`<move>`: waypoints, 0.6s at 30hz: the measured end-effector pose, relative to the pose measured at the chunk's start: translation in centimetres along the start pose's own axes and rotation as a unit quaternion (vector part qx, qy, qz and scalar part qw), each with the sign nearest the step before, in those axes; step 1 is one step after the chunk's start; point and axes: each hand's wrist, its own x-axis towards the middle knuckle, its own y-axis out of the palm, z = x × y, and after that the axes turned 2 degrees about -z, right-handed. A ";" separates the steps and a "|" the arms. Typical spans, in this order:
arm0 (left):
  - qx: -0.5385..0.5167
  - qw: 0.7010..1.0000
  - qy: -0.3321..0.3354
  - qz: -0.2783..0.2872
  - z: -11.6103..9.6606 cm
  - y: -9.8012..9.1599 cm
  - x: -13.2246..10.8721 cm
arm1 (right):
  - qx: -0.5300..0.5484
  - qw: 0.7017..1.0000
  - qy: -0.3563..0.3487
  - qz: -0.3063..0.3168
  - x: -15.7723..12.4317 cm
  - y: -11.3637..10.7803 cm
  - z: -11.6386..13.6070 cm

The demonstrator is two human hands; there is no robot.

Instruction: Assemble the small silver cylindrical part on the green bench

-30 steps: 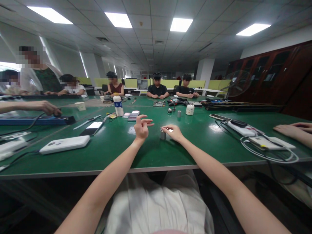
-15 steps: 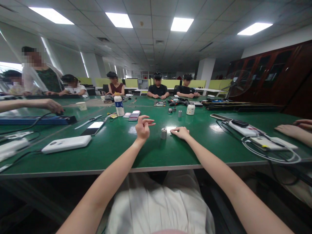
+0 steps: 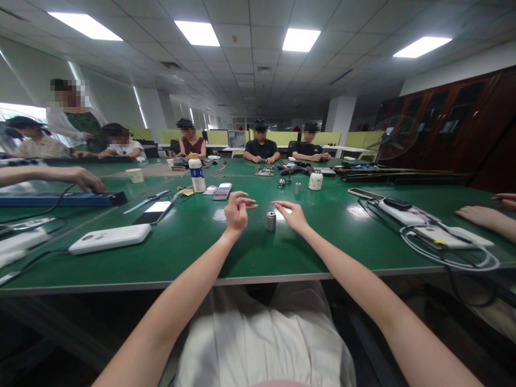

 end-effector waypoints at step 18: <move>0.001 1.000 -0.007 -0.001 -0.2 0.0 0.0 | -0.002 0.997 -0.055 0.053 -0.3 0.6 0.6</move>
